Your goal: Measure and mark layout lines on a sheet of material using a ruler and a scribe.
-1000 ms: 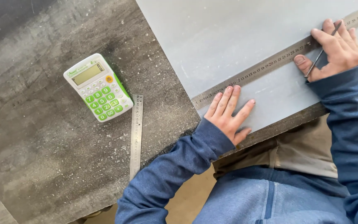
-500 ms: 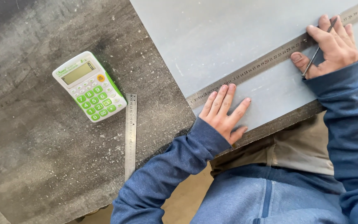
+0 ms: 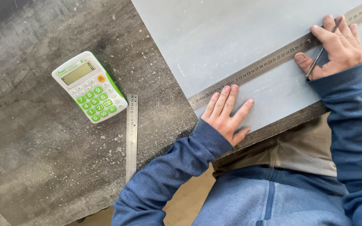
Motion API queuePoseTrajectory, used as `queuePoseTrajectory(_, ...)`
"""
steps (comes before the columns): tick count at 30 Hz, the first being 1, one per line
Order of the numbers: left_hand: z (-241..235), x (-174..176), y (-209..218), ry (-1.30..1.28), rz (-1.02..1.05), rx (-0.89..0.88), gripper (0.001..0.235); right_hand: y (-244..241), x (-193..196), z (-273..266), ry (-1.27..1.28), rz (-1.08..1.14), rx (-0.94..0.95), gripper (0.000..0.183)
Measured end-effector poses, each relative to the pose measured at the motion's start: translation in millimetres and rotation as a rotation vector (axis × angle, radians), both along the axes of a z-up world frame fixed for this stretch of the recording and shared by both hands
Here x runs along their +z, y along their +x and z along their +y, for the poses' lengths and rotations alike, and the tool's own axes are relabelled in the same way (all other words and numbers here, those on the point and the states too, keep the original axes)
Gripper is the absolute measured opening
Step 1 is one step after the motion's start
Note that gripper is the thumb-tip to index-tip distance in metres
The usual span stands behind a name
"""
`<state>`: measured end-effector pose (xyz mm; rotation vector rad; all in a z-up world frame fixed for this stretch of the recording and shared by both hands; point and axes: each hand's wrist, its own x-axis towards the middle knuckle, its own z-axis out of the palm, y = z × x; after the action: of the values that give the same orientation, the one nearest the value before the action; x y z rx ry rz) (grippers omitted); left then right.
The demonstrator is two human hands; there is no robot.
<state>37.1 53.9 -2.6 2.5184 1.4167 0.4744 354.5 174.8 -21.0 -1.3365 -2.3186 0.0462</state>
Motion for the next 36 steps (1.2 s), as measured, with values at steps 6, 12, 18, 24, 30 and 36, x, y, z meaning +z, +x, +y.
queuePoseTrajectory(6, -0.1, 1.8, -0.6, -0.012, 0.011, -0.004, 0.077, 2.8, -3.3, 0.6, -0.003, 0.010, 0.007, 0.056)
queuePoseTrajectory(12, -0.3, 1.2, -0.2, -0.003, -0.001, 0.004, 0.077, 1.5, -2.6, -0.5, -0.014, 0.015, -0.010, 0.056)
queuePoseTrajectory(18, -0.4, -0.3, 0.2, -0.004, 0.006, 0.006, 0.077, 3.2, -3.6, 0.2, -0.029, 0.009, -0.010, 0.057)
queuePoseTrajectory(24, -0.5, -0.9, 0.2, -0.010, -0.005, 0.009, 0.078, 2.5, -3.2, 0.8, -0.012, 0.009, 0.004, 0.056)
queuePoseTrajectory(30, -0.4, 0.5, -0.4, -0.015, -0.001, 0.008, 0.076, 0.0, -0.7, -0.3, -0.030, 0.027, -0.005, 0.056)
queuePoseTrajectory(36, -0.6, -1.7, 0.0, -0.013, 0.017, 0.007, 0.078, 2.1, -2.8, 1.0, 0.001, 0.007, 0.014, 0.054)
